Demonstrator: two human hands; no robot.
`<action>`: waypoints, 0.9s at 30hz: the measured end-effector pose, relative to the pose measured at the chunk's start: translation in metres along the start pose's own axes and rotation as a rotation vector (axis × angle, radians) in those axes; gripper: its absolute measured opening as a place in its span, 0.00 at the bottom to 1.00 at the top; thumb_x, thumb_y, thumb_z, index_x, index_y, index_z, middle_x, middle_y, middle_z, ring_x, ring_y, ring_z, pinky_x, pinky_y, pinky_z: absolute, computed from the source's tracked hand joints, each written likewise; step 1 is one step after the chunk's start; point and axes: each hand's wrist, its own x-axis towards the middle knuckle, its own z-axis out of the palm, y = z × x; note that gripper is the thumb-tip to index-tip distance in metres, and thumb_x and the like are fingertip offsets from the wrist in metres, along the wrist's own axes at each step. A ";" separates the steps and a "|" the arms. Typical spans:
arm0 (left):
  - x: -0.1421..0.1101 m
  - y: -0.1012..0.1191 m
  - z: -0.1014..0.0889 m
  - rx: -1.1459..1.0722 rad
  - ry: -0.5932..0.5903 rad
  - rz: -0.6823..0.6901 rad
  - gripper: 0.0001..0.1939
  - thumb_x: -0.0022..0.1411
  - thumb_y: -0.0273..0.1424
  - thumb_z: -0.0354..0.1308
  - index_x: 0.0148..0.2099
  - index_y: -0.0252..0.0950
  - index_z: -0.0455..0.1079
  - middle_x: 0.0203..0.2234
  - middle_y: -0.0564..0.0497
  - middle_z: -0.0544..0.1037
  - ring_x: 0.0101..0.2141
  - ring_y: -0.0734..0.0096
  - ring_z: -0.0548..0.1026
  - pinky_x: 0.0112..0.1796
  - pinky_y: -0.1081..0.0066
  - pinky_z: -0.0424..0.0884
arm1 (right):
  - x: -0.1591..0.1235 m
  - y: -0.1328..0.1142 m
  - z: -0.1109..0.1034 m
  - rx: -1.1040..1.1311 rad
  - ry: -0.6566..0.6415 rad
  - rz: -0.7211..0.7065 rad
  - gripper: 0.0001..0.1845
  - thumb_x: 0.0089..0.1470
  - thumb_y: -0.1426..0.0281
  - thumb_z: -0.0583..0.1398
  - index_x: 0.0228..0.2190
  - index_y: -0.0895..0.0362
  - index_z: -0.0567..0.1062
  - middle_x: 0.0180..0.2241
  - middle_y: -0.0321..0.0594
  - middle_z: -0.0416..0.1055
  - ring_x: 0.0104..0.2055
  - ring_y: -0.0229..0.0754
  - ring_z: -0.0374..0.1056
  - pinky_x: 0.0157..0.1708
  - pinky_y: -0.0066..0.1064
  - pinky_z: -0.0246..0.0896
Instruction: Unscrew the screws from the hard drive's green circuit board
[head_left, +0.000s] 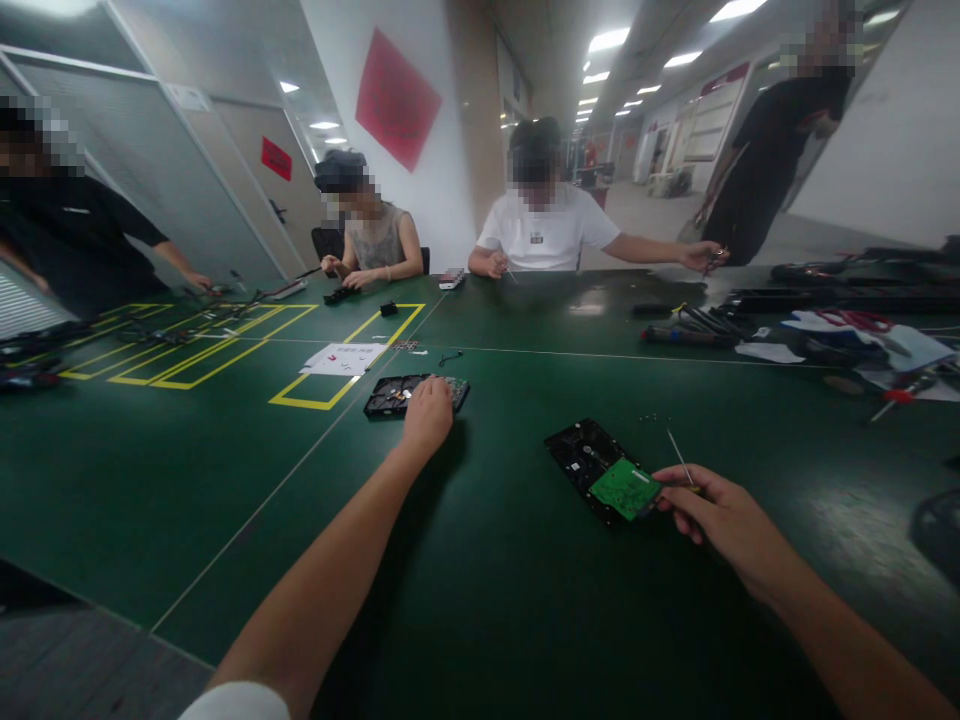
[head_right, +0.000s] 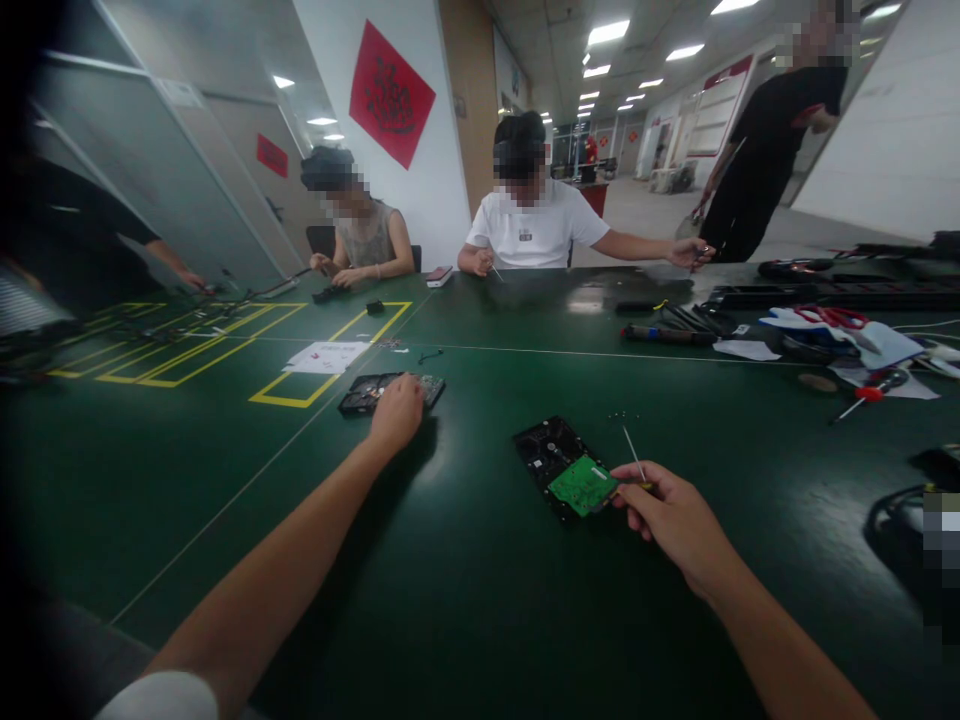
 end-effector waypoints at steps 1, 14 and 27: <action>-0.002 -0.012 -0.002 -0.012 -0.019 -0.003 0.11 0.75 0.27 0.44 0.51 0.36 0.67 0.48 0.36 0.78 0.52 0.51 0.75 0.53 0.59 0.68 | 0.000 0.000 0.000 -0.001 -0.003 0.002 0.18 0.60 0.60 0.60 0.49 0.54 0.75 0.37 0.44 0.77 0.29 0.40 0.67 0.25 0.31 0.62; -0.014 -0.052 -0.009 -0.122 -0.040 -0.036 0.11 0.74 0.28 0.47 0.53 0.38 0.67 0.53 0.38 0.78 0.54 0.53 0.77 0.55 0.59 0.69 | -0.005 -0.011 0.004 0.009 0.035 -0.011 0.19 0.54 0.60 0.62 0.45 0.55 0.78 0.35 0.45 0.77 0.27 0.41 0.67 0.24 0.32 0.61; -0.026 -0.004 0.008 -0.374 -0.019 -0.007 0.07 0.74 0.30 0.53 0.52 0.40 0.68 0.50 0.43 0.81 0.51 0.59 0.80 0.51 0.64 0.72 | 0.003 0.006 -0.002 0.010 0.008 -0.004 0.18 0.59 0.58 0.62 0.48 0.53 0.77 0.37 0.44 0.78 0.30 0.41 0.68 0.25 0.32 0.62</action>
